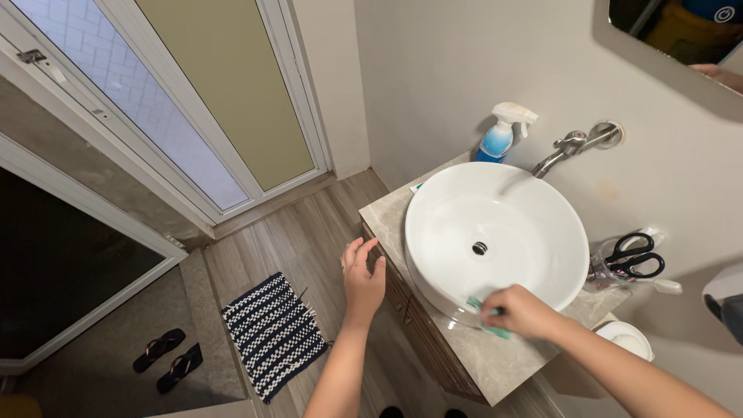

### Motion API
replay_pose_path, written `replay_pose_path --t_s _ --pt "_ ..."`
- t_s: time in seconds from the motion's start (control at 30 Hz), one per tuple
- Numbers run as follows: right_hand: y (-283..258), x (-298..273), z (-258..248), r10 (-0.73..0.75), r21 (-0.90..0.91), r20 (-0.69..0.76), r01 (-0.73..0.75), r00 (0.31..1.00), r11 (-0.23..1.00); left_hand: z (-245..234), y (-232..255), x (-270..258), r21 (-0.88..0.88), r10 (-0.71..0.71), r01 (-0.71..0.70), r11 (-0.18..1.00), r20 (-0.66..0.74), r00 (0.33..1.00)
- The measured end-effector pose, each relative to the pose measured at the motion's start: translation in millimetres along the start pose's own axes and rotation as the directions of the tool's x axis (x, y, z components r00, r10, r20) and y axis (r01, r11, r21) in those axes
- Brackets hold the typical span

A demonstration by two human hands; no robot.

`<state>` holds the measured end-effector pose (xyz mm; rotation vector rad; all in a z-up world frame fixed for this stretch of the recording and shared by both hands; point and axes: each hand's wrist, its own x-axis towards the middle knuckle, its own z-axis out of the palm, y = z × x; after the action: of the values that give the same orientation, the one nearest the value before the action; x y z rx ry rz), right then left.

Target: The person sprays a cleaning solution into a white vessel sink, then wipes the basin and surrounding countertop with a green cloth. They move a toothpaste tube and a toothbrush holder aside to reach under them, then return the items after wiping. The person also wipes the faucet and the wall behind the sink.

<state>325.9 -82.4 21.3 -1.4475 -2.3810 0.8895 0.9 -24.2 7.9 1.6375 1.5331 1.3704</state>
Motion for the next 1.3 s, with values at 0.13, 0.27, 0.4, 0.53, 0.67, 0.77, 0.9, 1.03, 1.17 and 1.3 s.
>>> replay_pose_path --t_s 0.13,0.27,0.4,0.53,0.67,0.77,0.9,1.03,1.17,1.3 --pt "-21.6 88.9 37.0 0.05 -0.061 -0.086 -0.056 0.995 0.997 0.5 1.5 -2.1 -0.018 -0.007 0.007 1.0 0.012 1.0" --pt "-32.5 203.3 33.0 0.073 -0.023 -0.519 -0.099 0.852 0.995 10.7 0.5 -5.0 0.044 0.084 -0.083 0.996 -0.022 0.996" --pt "-24.4 203.6 28.5 0.074 0.065 -0.455 -0.05 0.888 0.997 22.2 -2.8 -7.9 -0.008 0.092 -0.092 0.996 -0.002 0.996" --pt "-8.0 66.0 43.4 -0.07 0.02 -0.187 0.075 0.98 0.997 37.9 -3.3 0.8 -0.022 0.119 -0.119 0.993 0.005 0.993" --pt "24.1 -38.2 -7.5 0.178 0.163 -0.032 -0.17 0.984 0.972 45.5 -2.7 7.5 -0.051 0.078 -0.076 0.996 0.043 0.996" --pt "22.6 -36.5 -14.8 0.011 0.098 -0.04 -0.007 0.999 0.995 45.2 0.2 12.4 -0.009 0.121 -0.121 0.993 0.022 0.992" --pt "-7.6 50.9 29.1 0.219 0.069 0.006 -0.219 0.976 0.973 39.8 -2.3 9.9 -0.022 0.066 -0.066 0.998 0.018 0.998" --pt "-25.7 190.9 43.4 0.239 -0.009 -0.363 -0.261 0.901 0.965 30.7 -4.9 8.2 0.011 0.044 -0.044 0.999 -0.013 0.999" --pt "-20.4 246.7 22.6 0.39 0.135 -0.533 -0.38 0.751 0.915 17.8 -6.3 1.8 0.01 0.02 -0.02 1.0 -0.018 1.0" --pt "-22.1 207.0 39.2 0.279 0.042 -0.401 -0.287 0.873 0.957 15.1 -9.1 -3.1 0.025 0.032 -0.031 0.999 -0.035 0.999"
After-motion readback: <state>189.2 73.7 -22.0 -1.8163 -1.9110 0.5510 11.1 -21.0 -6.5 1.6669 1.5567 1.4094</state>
